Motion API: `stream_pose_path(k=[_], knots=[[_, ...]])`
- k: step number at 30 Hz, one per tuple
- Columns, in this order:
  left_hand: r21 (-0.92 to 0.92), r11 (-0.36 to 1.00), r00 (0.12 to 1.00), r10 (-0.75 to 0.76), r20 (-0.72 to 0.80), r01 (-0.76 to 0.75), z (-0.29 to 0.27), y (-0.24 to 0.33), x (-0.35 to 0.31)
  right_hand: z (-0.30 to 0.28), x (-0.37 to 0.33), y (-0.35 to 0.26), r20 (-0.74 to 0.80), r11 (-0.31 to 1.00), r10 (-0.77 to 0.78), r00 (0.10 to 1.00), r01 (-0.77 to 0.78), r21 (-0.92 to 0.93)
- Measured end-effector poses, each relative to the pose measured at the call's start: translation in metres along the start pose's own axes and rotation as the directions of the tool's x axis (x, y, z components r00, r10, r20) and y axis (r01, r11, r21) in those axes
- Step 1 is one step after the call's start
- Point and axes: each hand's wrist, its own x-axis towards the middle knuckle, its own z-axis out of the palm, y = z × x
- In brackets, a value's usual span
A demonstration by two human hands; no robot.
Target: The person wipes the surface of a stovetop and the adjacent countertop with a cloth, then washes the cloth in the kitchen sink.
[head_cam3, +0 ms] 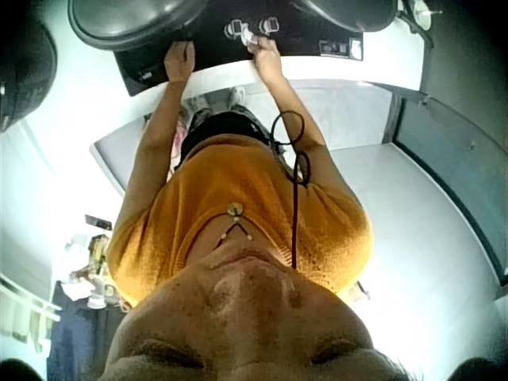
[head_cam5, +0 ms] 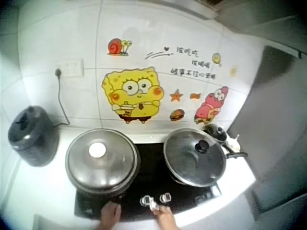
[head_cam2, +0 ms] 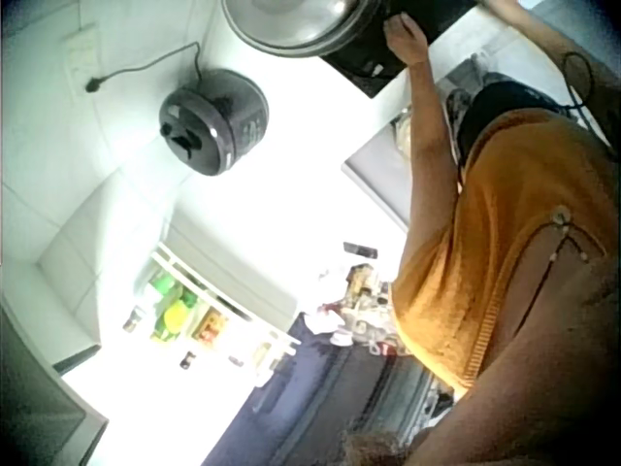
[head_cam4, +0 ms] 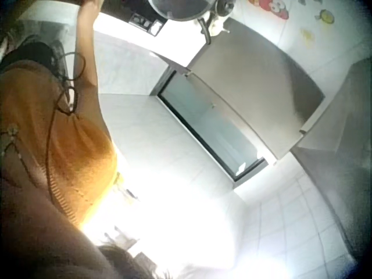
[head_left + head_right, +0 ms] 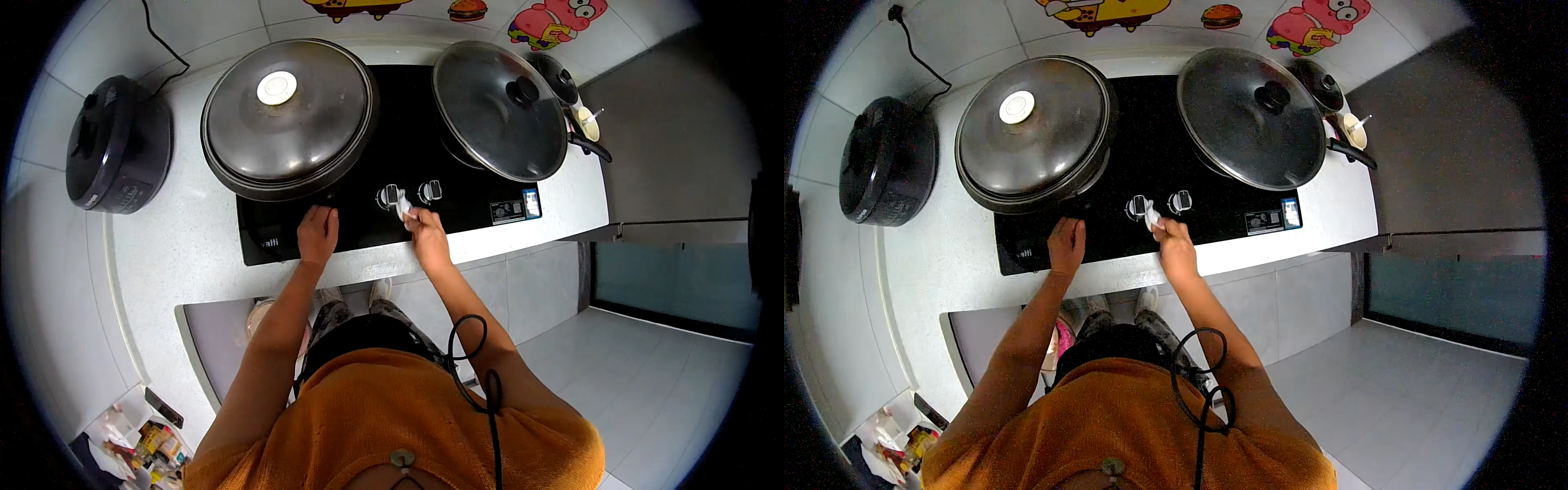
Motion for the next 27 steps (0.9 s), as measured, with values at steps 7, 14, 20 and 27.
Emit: stream_pose_path(k=[7, 14, 20, 27], knots=[[-0.022, 0.999, 0.999, -0.038, 0.019, 0.038, -0.001, -0.001, -0.001, -0.013, -0.022, 0.009, 0.073, 0.911, 0.049, 0.996, -0.075, 0.404], [-0.078, 0.993, 0.996, -0.089, -0.001, 0.089, -0.003, 0.0, -0.001, -0.015, 0.091, 0.024, -0.099, 0.991, 0.123, 0.987, -0.118, 0.058], [-0.073, 0.995, 0.998, -0.061, -0.007, 0.06, -0.001, -0.005, -0.003, 0.024, 0.14, 0.021, 0.183, 0.957, 0.285, 0.941, -0.267, -0.116], [-0.152, 0.979, 0.991, -0.134, 0.016, 0.135, -0.004, -0.005, 0.0, 0.061, 0.125, -0.04, 0.337, 0.975, 0.105, 0.936, -0.03, -0.219]])
